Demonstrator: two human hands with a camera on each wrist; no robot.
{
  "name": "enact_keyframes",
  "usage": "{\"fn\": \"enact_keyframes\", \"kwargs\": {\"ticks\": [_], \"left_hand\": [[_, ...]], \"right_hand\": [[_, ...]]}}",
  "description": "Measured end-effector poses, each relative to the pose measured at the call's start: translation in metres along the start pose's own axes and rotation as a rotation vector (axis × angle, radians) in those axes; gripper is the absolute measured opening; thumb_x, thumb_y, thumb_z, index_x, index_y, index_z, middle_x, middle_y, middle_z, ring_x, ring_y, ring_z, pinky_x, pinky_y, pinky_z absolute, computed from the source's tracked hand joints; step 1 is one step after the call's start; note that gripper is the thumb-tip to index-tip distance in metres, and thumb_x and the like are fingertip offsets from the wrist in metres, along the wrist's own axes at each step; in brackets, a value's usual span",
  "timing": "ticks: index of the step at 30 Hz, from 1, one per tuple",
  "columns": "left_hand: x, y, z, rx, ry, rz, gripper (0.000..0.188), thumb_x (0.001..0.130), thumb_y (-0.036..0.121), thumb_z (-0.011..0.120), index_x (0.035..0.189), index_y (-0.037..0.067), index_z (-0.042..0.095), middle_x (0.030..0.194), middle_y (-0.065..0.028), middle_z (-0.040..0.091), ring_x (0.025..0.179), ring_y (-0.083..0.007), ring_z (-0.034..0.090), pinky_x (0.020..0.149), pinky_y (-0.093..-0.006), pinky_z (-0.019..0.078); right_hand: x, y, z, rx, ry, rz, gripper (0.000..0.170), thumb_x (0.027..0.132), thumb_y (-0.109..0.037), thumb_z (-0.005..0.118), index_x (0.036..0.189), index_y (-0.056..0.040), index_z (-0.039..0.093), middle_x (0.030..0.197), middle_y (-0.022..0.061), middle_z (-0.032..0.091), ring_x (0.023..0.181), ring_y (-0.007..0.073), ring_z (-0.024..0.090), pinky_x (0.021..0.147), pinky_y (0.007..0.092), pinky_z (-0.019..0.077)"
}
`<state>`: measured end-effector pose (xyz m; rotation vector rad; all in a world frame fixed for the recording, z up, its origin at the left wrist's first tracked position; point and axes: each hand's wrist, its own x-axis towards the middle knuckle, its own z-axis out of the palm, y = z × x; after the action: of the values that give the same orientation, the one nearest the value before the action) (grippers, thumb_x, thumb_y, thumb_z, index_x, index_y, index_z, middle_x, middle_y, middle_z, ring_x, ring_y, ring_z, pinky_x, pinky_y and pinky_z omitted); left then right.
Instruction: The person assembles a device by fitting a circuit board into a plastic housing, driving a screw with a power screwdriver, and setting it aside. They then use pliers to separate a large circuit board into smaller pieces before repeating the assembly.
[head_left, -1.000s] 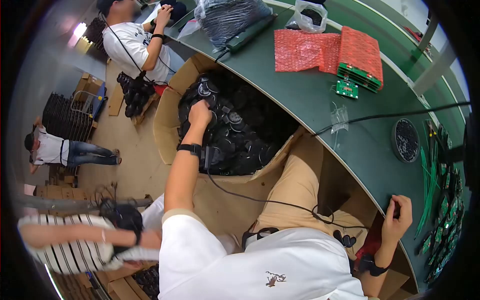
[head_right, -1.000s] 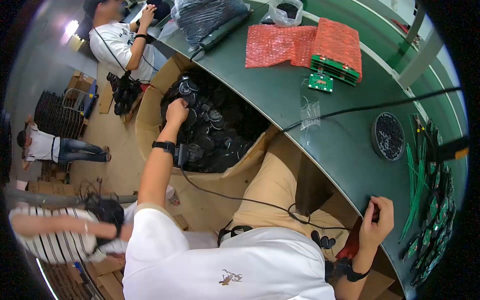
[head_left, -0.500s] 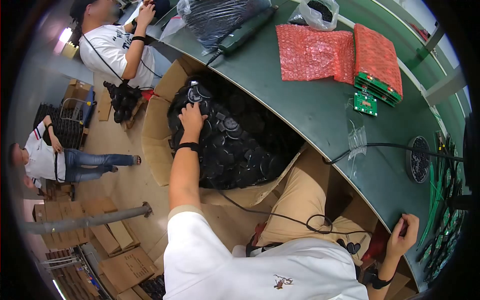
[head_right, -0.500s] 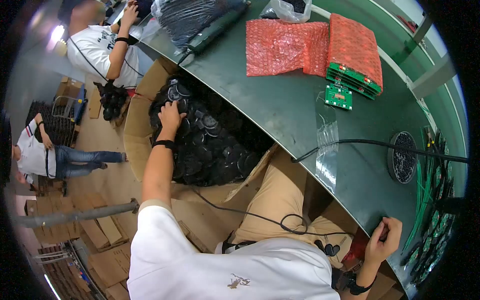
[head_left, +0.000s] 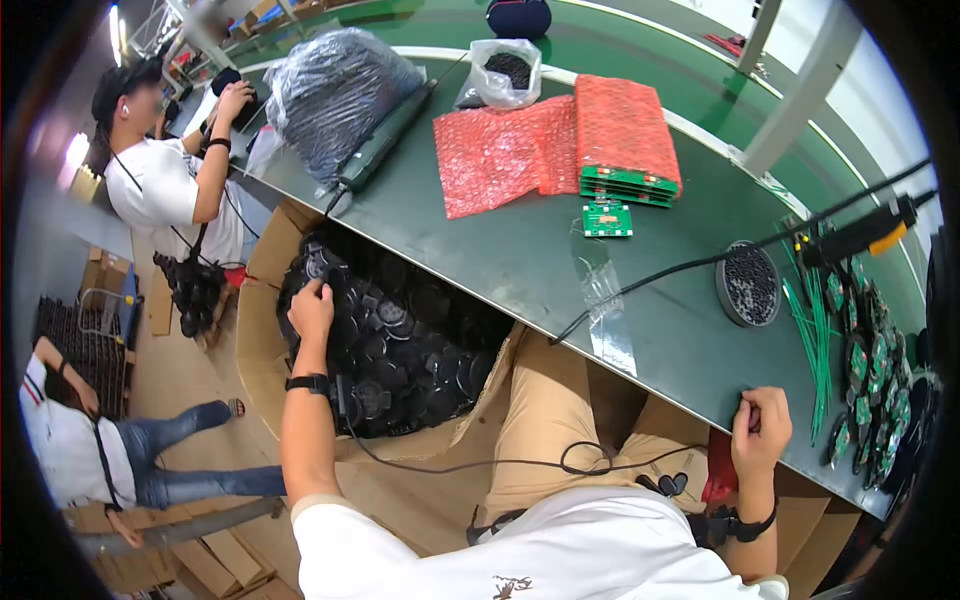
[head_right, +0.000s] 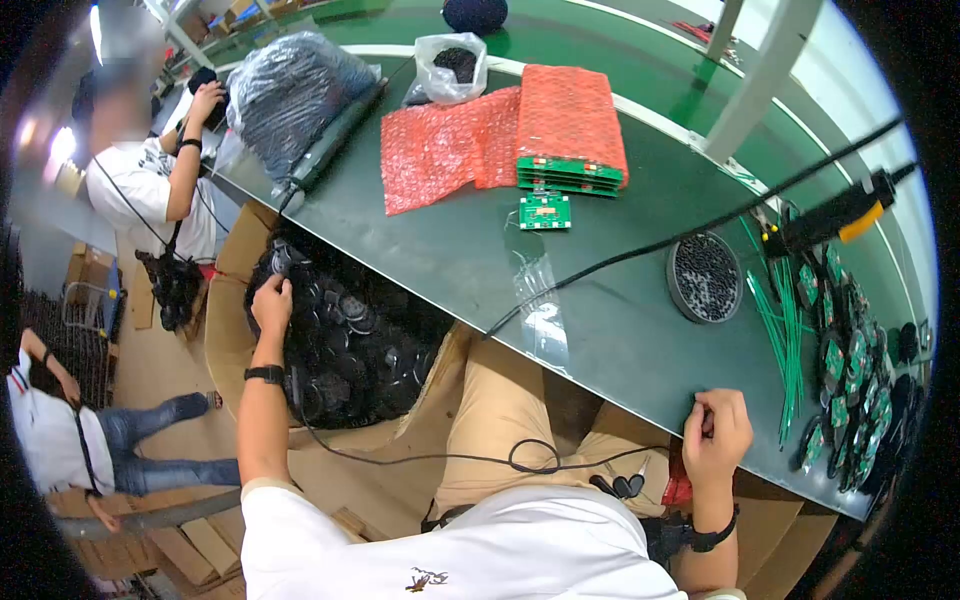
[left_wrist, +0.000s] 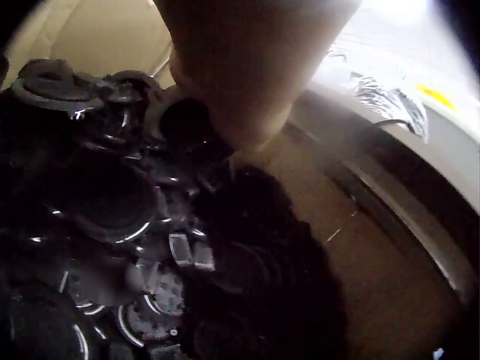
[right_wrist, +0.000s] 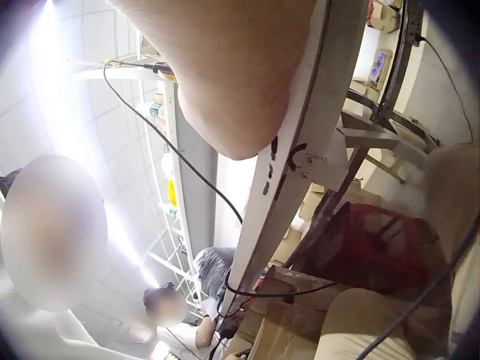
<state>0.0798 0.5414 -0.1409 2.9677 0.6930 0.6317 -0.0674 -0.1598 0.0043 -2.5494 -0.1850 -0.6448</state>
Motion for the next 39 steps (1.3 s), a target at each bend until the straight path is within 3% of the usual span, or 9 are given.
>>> {"fn": "enact_keyframes", "kwargs": {"ticks": [5,9,13,16,19,23,29,36,39], "left_hand": [[-0.006,-0.036,0.031,-0.354,0.047,-0.031,0.024,0.097,0.024,0.067,0.099,0.001,0.073,0.094,-0.0135,0.072,0.086,-0.0284,0.068,0.082,-0.0395,0.0517],[-0.061,0.119,-0.131,-1.171,0.063,-0.023,0.017,0.105,0.013,0.057,0.094,0.001,0.061,0.084,0.0036,0.05,0.081,-0.0065,0.044,0.071,-0.0254,0.0414],[-0.136,0.258,-0.222,-1.241,-0.559,0.203,0.013,0.103,0.013,0.064,0.099,0.001,0.066,0.084,0.0018,0.058,0.076,-0.0066,0.052,0.066,-0.0259,0.0454],[-0.167,0.339,-0.23,-1.221,-0.616,0.741,0.014,0.1,0.012,0.065,0.1,-0.002,0.065,0.084,-0.0111,0.06,0.076,-0.0193,0.059,0.07,-0.0339,0.0484],[-0.175,0.39,-0.223,-1.236,-0.643,0.723,0.015,0.101,0.013,0.064,0.101,-0.002,0.067,0.087,-0.0144,0.065,0.079,-0.0256,0.065,0.072,-0.0356,0.0505],[-0.108,0.407,-0.184,-0.811,0.031,0.749,0.024,0.089,0.009,0.074,0.112,0.003,0.07,0.104,-0.016,0.07,0.094,-0.0346,0.068,0.085,-0.0413,0.0538],[-0.064,0.403,-0.138,-0.48,-0.002,0.778,0.02,0.083,0.014,0.079,0.103,0.011,0.075,0.105,-0.0084,0.074,0.101,-0.0319,0.069,0.086,-0.0447,0.0552],[-0.089,0.379,-0.174,-0.908,0.162,0.531,0.016,0.1,0.012,0.069,0.108,-0.001,0.073,0.096,-0.0116,0.077,0.074,-0.0206,0.071,0.067,-0.0343,0.0558],[-0.134,0.375,-0.211,-1.291,-0.207,0.252,0.017,0.104,0.011,0.065,0.109,-0.004,0.072,0.098,-0.0083,0.075,0.075,-0.0109,0.067,0.063,-0.0277,0.0542]], "right_hand": [[0.002,-0.004,-0.002,0.023,0.041,-0.003,0.019,0.079,0.013,0.068,0.093,-0.0002,0.065,0.088,0.0117,0.063,0.058,0.018,0.053,0.051,0.0294,0.0417],[0.0,0.0,-0.004,0.064,0.045,-0.011,0.019,0.079,0.011,0.07,0.094,-0.0013,0.067,0.088,0.0097,0.064,0.056,0.0181,0.053,0.051,0.029,0.042],[0.002,-0.03,-0.006,0.469,-0.129,0.209,0.024,0.09,0.002,0.072,0.114,-0.0014,0.07,0.094,0.0073,0.069,0.07,0.009,0.062,0.058,0.0227,0.0482],[0.017,-0.068,-0.006,0.837,-0.34,0.254,0.05,0.093,-0.005,0.074,0.138,0.0011,0.055,0.104,0.0096,0.072,0.077,0.0081,0.065,0.062,0.0229,0.0523],[0.021,-0.054,0.005,0.995,-0.363,0.447,0.043,0.098,-0.007,0.07,0.137,0.0009,0.053,0.105,0.0079,0.071,0.076,0.0081,0.066,0.06,0.0232,0.0546],[0.013,-0.013,-0.019,1.009,-0.061,0.608,0.044,0.1,-0.004,0.067,0.14,-0.0014,0.05,0.107,0.0087,0.072,0.069,0.0061,0.065,0.054,0.0198,0.0527],[-0.007,0.023,-0.04,0.84,-0.043,0.635,0.061,0.093,0.003,0.069,0.149,0.0015,0.045,0.119,0.0175,0.065,0.072,0.0135,0.07,0.062,0.0257,0.0577],[-0.014,0.019,-0.061,0.397,-0.113,0.45,0.062,0.081,-0.004,0.082,0.138,0.0007,0.058,0.123,0.0139,0.059,0.08,0.0177,0.071,0.071,0.0294,0.0579],[-0.009,0.015,-0.06,0.196,-0.09,0.339,0.067,0.076,-0.014,0.088,0.137,-0.0043,0.061,0.124,0.0107,0.058,0.083,0.0196,0.067,0.076,0.0337,0.0555]]}}
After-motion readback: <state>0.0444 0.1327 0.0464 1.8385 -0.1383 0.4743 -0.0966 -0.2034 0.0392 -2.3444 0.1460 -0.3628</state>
